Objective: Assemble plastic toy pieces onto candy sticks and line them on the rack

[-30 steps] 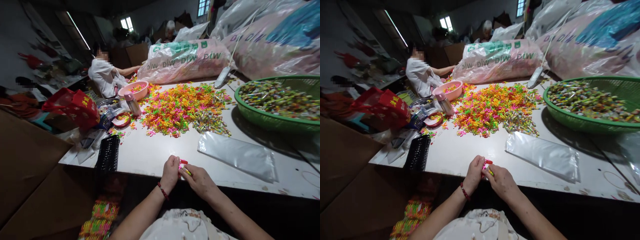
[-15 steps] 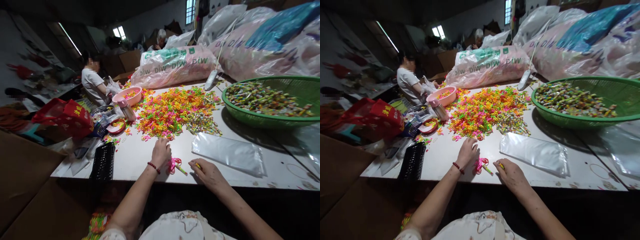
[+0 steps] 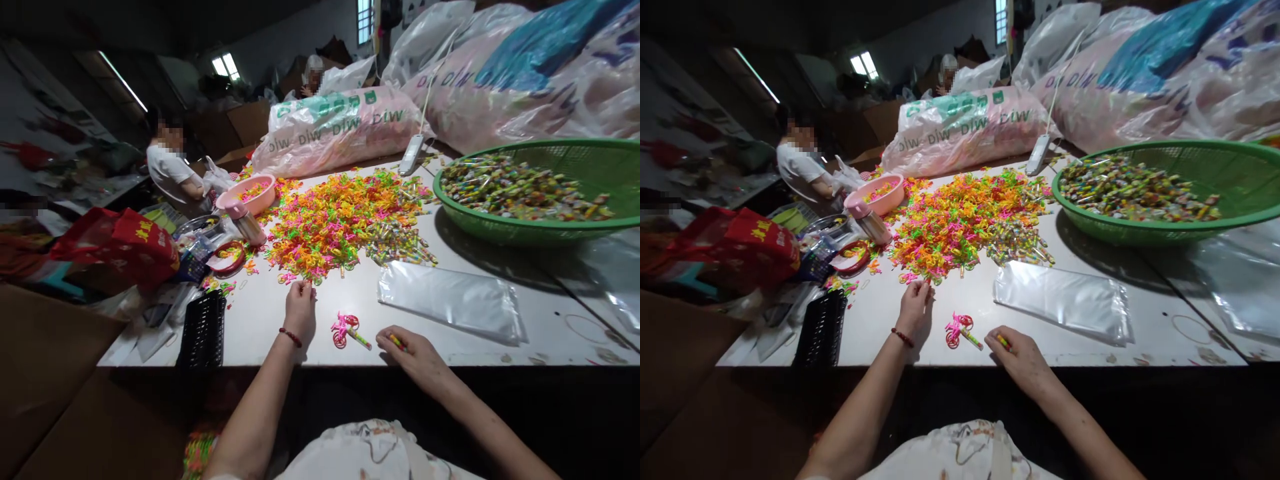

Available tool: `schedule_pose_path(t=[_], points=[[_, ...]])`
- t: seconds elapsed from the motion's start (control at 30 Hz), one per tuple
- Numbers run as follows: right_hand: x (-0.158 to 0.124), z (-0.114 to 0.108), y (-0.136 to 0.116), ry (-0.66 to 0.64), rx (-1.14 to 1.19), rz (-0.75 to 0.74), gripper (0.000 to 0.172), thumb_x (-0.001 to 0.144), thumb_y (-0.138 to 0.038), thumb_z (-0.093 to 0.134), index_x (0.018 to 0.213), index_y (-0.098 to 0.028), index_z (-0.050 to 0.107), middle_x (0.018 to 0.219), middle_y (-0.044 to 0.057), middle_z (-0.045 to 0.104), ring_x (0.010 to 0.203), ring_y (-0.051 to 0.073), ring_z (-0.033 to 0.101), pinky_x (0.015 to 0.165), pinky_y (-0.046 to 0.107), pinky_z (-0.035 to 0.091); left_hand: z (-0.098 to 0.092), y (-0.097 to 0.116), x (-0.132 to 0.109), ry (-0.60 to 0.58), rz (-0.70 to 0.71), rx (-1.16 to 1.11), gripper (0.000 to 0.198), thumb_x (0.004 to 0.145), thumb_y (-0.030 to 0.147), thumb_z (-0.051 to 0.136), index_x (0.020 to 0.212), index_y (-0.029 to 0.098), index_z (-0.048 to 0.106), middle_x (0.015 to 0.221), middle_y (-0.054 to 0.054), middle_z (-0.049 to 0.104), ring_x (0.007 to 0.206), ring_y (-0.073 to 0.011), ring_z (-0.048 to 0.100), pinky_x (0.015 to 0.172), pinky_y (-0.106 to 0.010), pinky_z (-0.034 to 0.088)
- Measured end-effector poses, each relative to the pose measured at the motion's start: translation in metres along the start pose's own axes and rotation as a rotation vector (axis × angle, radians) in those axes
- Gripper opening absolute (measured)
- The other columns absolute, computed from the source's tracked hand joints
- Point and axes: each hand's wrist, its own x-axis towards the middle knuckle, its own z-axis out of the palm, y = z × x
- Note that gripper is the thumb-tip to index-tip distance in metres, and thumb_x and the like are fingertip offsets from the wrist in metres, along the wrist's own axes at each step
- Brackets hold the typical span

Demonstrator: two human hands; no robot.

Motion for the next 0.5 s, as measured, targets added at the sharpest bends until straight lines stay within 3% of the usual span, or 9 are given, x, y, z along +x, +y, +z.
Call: schedule_pose_path(t=[0.27,0.37,0.5], points=[[0.008,0.008,-0.01,-0.026,-0.082,-0.054,0.036,0.092,-0.054,0.046,0.084,-0.021,0.058,0.073,-0.002,0.052,0.068,0.013,0.046,0.062,0.025,0.038,-0.036,-0.013,-0.009,0.028,-0.18,-0.341,0.022,0.08,0.032,0.069,0.084,0.013,0.059,0.077,-0.008,0.067,0.071,-0.015,0.066,0.072,-0.03,0.055],[0.007,0.008,-0.009,-0.059,-0.069,-0.035,0.038,0.091,-0.056,0.046,0.085,-0.021,0.059,0.073,-0.002,0.052,0.068,0.014,0.046,0.062,0.025,0.037,-0.045,-0.019,-0.005,0.06,-0.183,-0.311,0.017,0.083,0.027,0.062,0.091,0.013,0.057,0.078,-0.008,0.067,0.068,-0.0132,0.064,0.071,-0.029,0.054],[0.006,0.007,-0.007,-0.065,-0.047,0.019,0.038,0.089,-0.057,0.049,0.083,-0.02,0.059,0.073,-0.002,0.051,0.067,0.014,0.046,0.061,0.025,0.037,-0.058,-0.023,0.02,0.163,-0.124,-0.144,0.02,0.089,0.019,0.047,0.107,0.016,0.052,0.084,-0.005,0.064,0.068,-0.0108,0.061,0.073,-0.029,0.052]])
